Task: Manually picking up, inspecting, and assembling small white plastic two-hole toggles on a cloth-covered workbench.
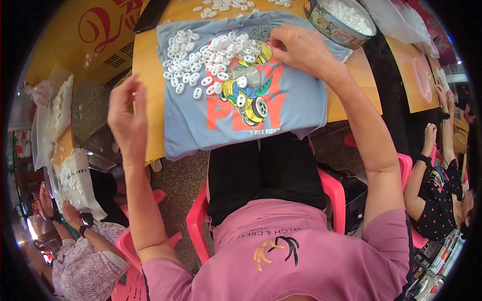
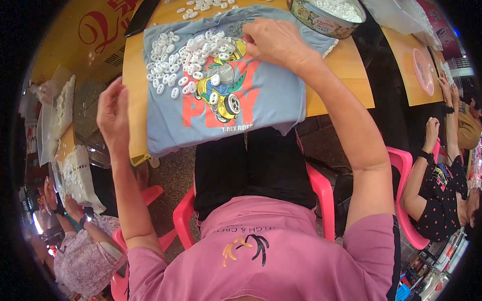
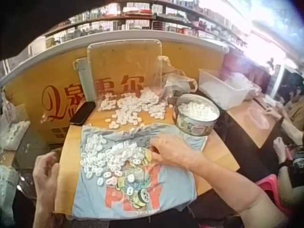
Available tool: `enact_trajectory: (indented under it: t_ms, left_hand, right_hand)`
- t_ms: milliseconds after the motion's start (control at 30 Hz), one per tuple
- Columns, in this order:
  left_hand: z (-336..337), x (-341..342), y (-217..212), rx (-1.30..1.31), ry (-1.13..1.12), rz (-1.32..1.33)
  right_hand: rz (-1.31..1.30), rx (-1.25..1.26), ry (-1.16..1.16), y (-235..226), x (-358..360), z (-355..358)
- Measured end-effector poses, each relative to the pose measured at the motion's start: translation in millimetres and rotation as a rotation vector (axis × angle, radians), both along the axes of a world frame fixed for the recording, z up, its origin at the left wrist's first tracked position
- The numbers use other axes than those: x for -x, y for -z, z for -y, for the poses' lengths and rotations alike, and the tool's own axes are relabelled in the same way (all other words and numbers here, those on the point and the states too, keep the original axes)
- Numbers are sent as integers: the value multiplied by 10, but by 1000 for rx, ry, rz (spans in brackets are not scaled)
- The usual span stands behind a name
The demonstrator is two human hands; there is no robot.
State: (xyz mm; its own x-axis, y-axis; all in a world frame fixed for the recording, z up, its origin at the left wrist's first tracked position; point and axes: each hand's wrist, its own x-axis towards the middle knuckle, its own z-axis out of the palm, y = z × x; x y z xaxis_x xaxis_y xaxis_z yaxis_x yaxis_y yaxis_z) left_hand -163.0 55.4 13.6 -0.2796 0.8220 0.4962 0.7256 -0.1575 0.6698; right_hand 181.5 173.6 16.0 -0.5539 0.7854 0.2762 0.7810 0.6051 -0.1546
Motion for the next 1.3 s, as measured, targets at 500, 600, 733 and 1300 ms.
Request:
enact_trajectory:
  t_ms: [500,600,733,1300]
  left_hand:
    - [-517,-1269,60,-28,544,-553]
    - [-451,-1212,23,-40,608,-520]
    - [-477,-1123,3,-31,505,-495]
    - [-607,-1127,55,-22,558,-465]
  right_hand:
    - [-539,129,-83,66,-121,484]
    - [-591,152,-60,98,-165,524]
    - [-750,292,0,129,-151,535]
    - [-764,253,-6,209,-152,538]
